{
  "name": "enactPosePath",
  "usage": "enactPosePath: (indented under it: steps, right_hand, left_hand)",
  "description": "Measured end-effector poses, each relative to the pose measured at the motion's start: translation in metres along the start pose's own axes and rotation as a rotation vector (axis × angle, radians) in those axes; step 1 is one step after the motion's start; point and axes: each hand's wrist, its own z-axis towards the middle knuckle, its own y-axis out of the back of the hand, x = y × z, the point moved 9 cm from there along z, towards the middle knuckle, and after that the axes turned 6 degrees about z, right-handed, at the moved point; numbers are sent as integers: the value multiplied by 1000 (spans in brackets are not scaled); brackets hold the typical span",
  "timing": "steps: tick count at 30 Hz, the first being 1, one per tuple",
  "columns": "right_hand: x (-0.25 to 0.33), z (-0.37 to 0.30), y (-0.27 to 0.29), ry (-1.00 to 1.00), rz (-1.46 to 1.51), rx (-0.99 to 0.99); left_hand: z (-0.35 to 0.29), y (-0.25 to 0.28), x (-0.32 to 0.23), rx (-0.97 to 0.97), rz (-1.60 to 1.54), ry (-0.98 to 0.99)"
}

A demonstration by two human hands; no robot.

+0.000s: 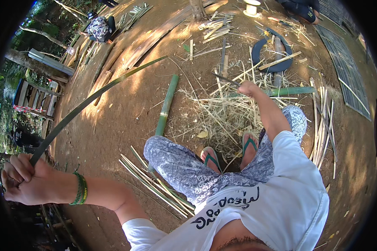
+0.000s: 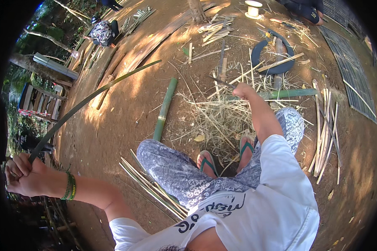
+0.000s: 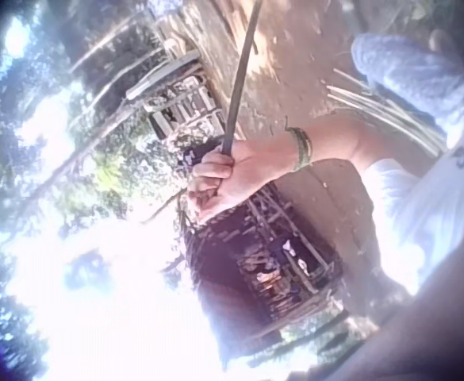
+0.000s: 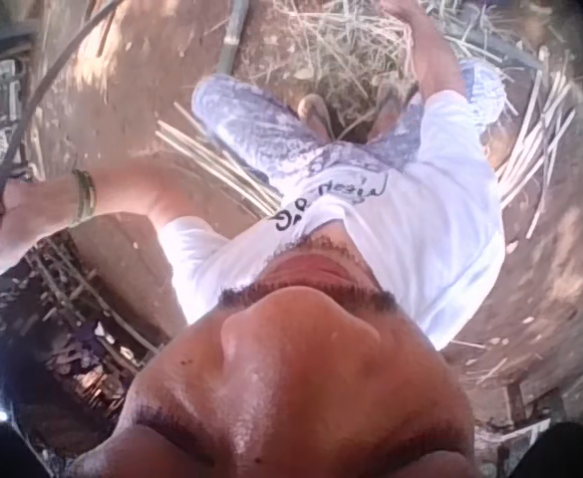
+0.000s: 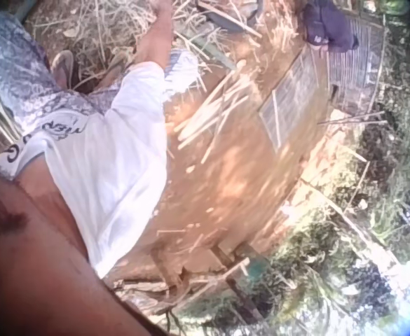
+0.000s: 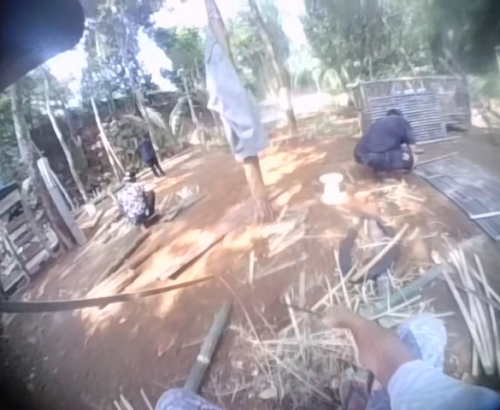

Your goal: The person sits on the ground and uses a machete to split a green bamboo pole into thin strips. They repeatedly position the bamboo, strike it with the blade, and separate the resulting slats, accumulating a pile of processed bamboo strips.

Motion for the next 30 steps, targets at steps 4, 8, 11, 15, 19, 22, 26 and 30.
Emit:
enactPosePath:
  steps: [4, 8, 11, 15, 19, 22, 26, 30]
  right_hand:
    - [83, -42, 71, 221, 508, -28]
    - [165, -98, 98, 388, 904, 45]
    - [207, -134, 106, 506, 1089, 82]
    - [212, -156, 104, 501, 1201, -31]
    - [193, -150, 119, 523, 1302, -122]
    - [177, -141, 131, 479, 1397, -218]
    - [145, -115, 135, 361, 1302, -326]
    - [129, -94, 132, 321, 1158, -241]
  left_hand:
    - [-62, -23, 19, -280, -20, -94]
    - [-111, -45, 71, -511, -49, -73]
    - [-147, -68, 104, -613, -98, 23]
    - [-198, -87, 134, -776, -127, 213]
    - [-249, -111, 147, -669, -232, 306]
    - [-283, -136, 141, -693, -222, 401]
    - [-291, -141, 136, -571, -175, 358]
    - [-282, -155, 144, -538, -160, 312]
